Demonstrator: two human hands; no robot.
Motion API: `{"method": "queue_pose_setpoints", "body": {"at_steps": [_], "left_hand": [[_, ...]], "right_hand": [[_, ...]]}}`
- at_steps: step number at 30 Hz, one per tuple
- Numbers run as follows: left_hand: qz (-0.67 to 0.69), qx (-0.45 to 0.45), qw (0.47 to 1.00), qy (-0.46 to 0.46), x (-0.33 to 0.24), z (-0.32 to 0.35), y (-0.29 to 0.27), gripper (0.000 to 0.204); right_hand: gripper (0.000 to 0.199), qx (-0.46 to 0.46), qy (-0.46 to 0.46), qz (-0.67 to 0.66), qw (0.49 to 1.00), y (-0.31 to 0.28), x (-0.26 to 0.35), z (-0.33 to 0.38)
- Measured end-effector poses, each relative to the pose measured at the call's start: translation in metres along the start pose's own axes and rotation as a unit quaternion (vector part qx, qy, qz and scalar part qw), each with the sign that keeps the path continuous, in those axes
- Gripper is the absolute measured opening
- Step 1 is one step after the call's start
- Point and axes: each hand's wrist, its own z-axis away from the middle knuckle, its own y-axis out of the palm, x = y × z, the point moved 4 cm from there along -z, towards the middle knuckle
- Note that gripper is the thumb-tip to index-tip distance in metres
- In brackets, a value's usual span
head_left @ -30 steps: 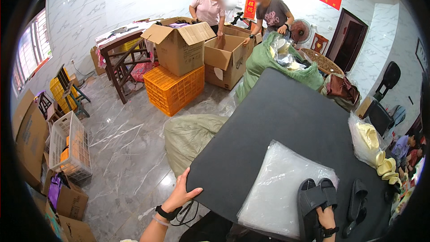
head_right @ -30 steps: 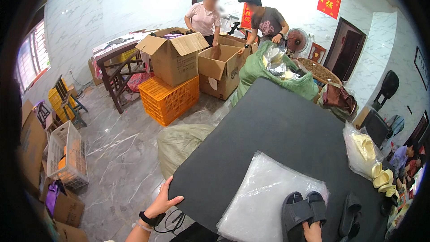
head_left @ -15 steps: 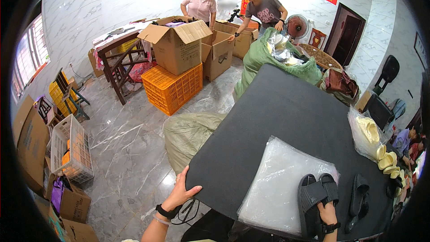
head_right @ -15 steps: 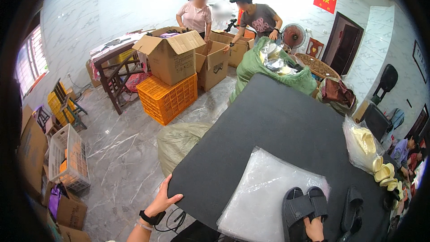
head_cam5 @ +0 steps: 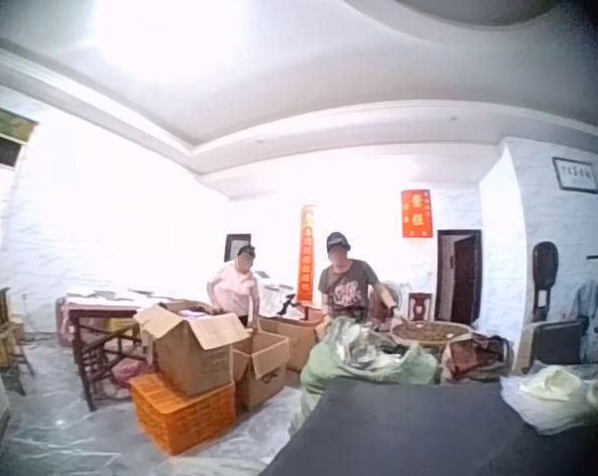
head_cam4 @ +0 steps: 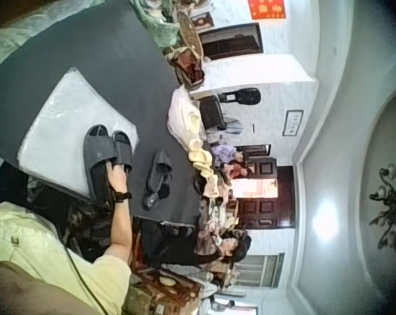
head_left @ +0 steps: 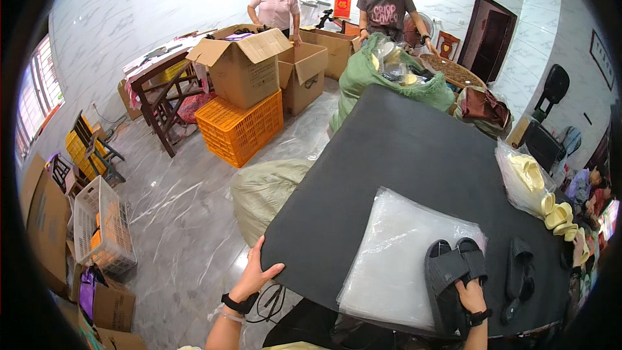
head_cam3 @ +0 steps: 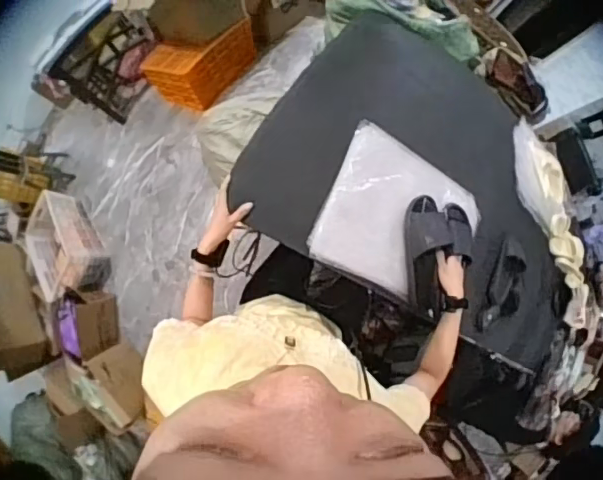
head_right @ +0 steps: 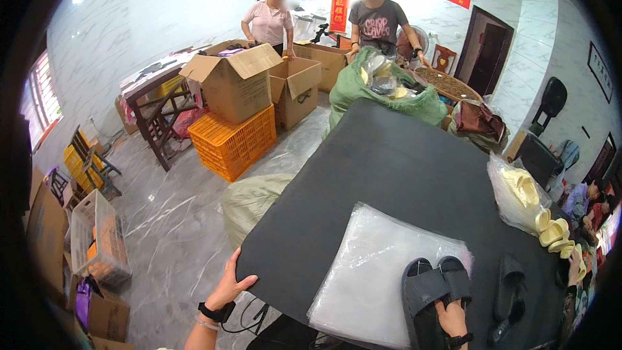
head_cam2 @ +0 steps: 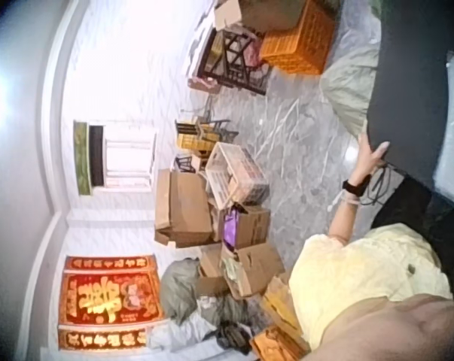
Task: Pack sandals into plastic bags for shipping.
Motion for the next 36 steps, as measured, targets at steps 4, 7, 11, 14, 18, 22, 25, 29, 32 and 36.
{"method": "queue_pose_setpoints", "body": {"at_steps": [4,7,11,14,18,22,25,29,32,36], "left_hand": [[0.004,0.008,1.000,-0.009,-0.004,0.000,0.000,0.094],[0.003,0.011,1.000,-0.018,-0.006,0.001,0.000,0.094],[-0.036,0.034,0.999,-0.017,-0.007,0.003,-0.006,0.093],[-0.092,0.057,0.994,0.020,-0.012,-0.009,-0.028,0.089],[-0.191,-0.011,0.978,0.087,-0.059,-0.032,-0.099,0.078],[-0.159,-0.107,0.976,0.099,-0.131,-0.040,-0.155,0.067],[-0.140,-0.138,0.970,0.146,-0.165,-0.028,-0.152,0.060],[0.006,-0.061,0.985,0.161,-0.157,0.005,-0.062,0.054],[0.032,-0.002,0.991,0.130,-0.132,0.024,0.008,0.053],[-0.042,-0.092,0.983,0.152,-0.100,0.033,0.059,0.048]], "right_hand": [[0.059,0.004,-0.014,0.025,1.000,0.003,-0.004,-0.001],[0.059,0.001,-0.004,0.013,1.000,0.006,-0.008,-0.002],[0.060,0.009,0.017,0.014,1.000,0.003,-0.003,-0.002],[0.060,-0.003,-0.015,-0.002,1.000,0.002,-0.003,-0.002],[0.062,0.006,-0.008,0.018,1.000,0.002,0.001,-0.002],[0.065,0.010,0.000,-0.009,1.000,0.006,-0.008,-0.006],[0.062,0.019,-0.007,-0.007,1.000,0.004,-0.010,-0.006],[0.061,0.022,0.013,0.015,1.000,0.005,-0.014,-0.005],[0.062,-0.001,-0.034,0.017,0.999,0.008,-0.011,-0.005],[0.064,0.006,-0.005,0.004,1.000,0.002,-0.005,-0.003]]}}
